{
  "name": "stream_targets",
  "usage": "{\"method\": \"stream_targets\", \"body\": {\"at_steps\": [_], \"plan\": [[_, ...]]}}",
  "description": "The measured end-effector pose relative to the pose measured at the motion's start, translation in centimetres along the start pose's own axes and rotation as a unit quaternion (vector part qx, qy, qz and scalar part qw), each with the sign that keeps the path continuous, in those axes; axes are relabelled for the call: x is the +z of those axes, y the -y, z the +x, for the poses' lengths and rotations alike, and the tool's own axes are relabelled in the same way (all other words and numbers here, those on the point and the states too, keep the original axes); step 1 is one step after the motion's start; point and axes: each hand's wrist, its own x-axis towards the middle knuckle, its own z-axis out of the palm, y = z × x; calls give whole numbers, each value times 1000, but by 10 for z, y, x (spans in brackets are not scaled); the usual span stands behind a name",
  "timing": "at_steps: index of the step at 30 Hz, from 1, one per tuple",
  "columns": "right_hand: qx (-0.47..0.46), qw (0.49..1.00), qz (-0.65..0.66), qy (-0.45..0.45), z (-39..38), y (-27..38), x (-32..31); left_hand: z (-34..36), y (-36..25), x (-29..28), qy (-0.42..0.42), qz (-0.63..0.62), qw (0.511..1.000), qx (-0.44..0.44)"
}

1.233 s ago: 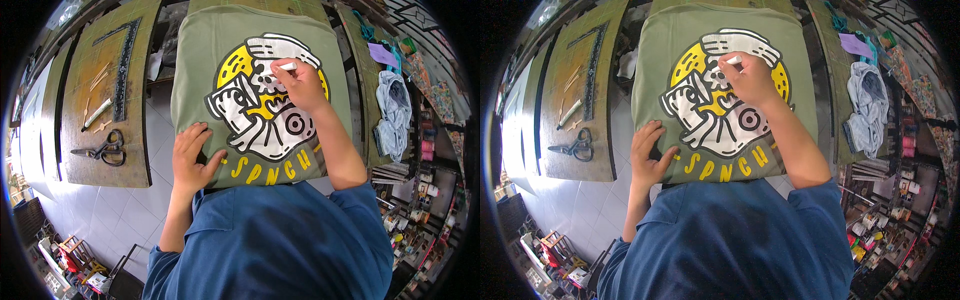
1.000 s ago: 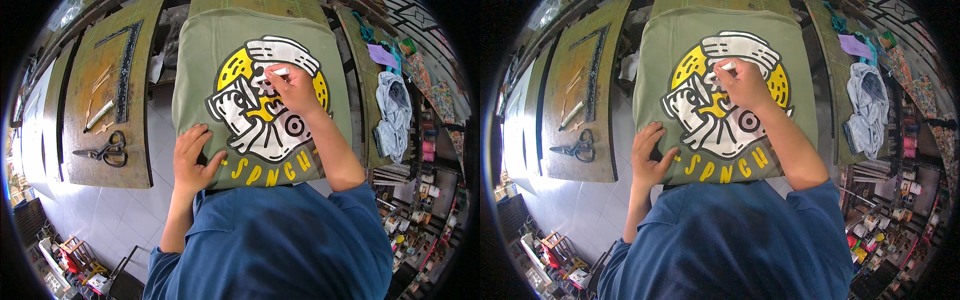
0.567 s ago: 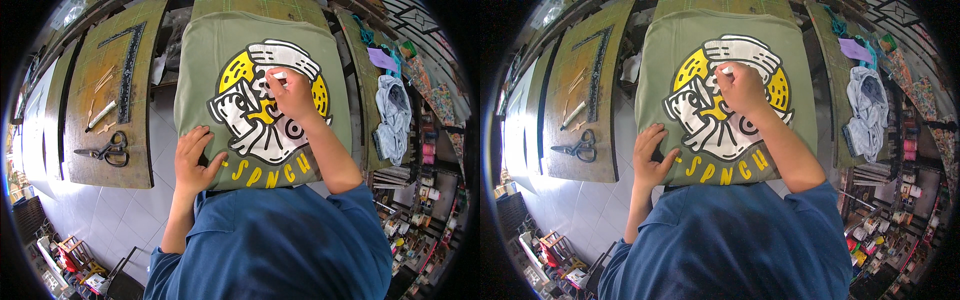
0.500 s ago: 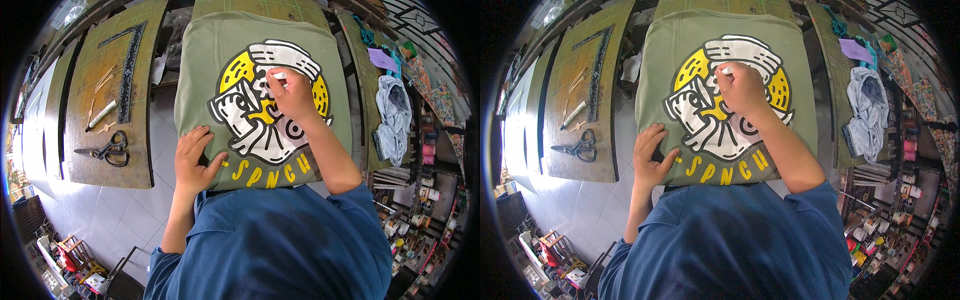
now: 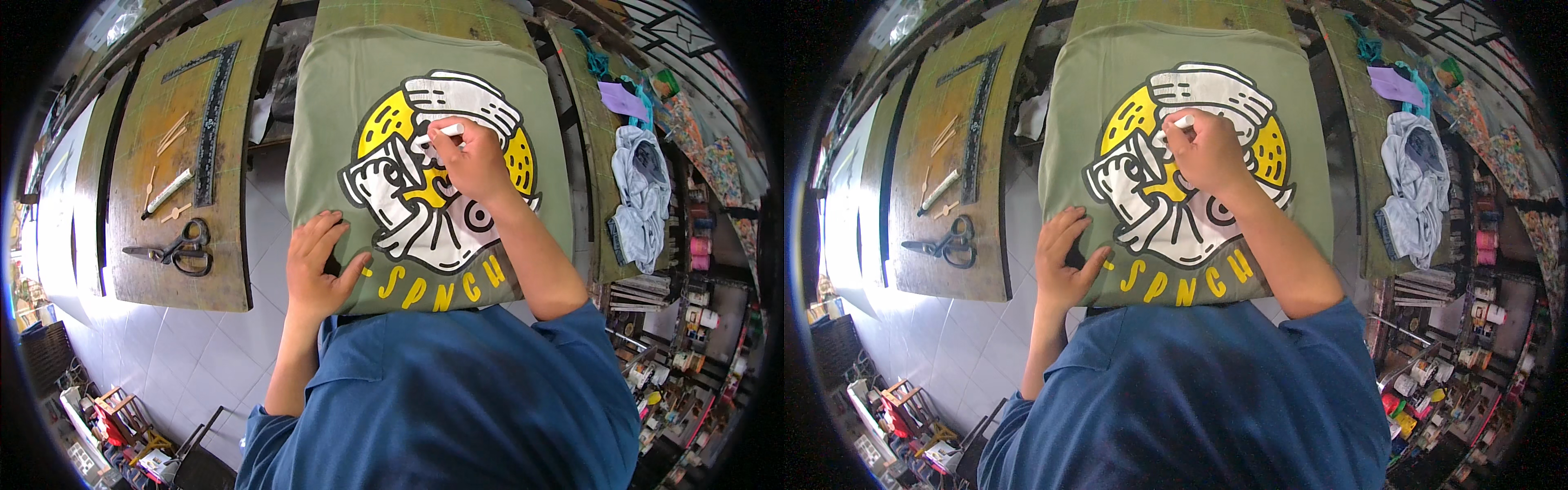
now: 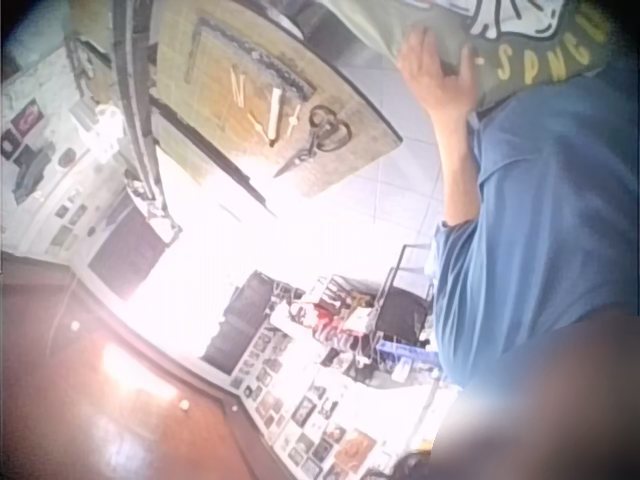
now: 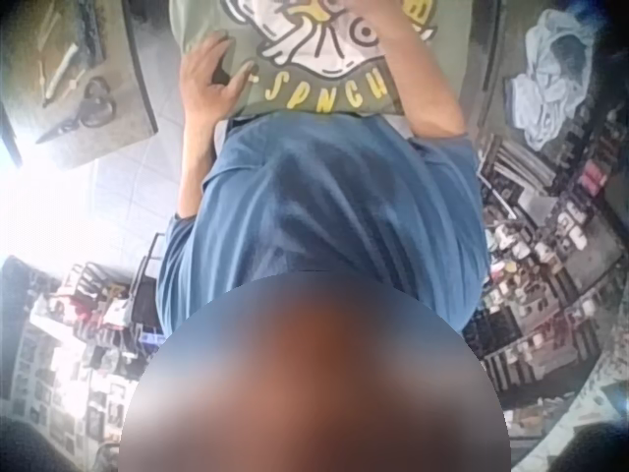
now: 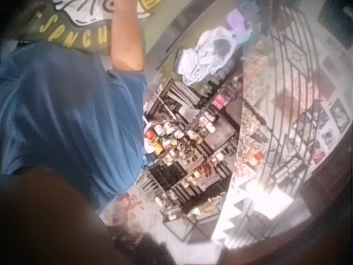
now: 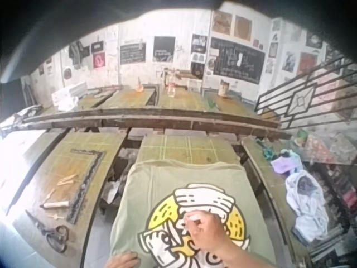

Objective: The person uses a white marker to draw details on a graphic printed on a green t-shirt laid flat on a work table. The person repeatedly adds lines and shading to the skull and surrounding elements of the design, occasionally adjusting the shirt's position.

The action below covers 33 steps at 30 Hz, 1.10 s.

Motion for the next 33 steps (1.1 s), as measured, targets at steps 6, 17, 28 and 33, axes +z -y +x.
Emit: {"method": "stream_targets", "body": {"at_steps": [6,17,28,33], "plan": [[-75,992,-94,-29,1,5,0,-1,1,0,1,-2,1000,0],[-88,992,-89,-28,-3,5,3,-1,0,1,1,-4,1000,2],[-43,999,-7,-10,2,-1,-11,-1,-1,2,4,8,1000,2],[8,984,139,-111,18,-25,-50,-2,0,3,3,5,1000,3]]}}
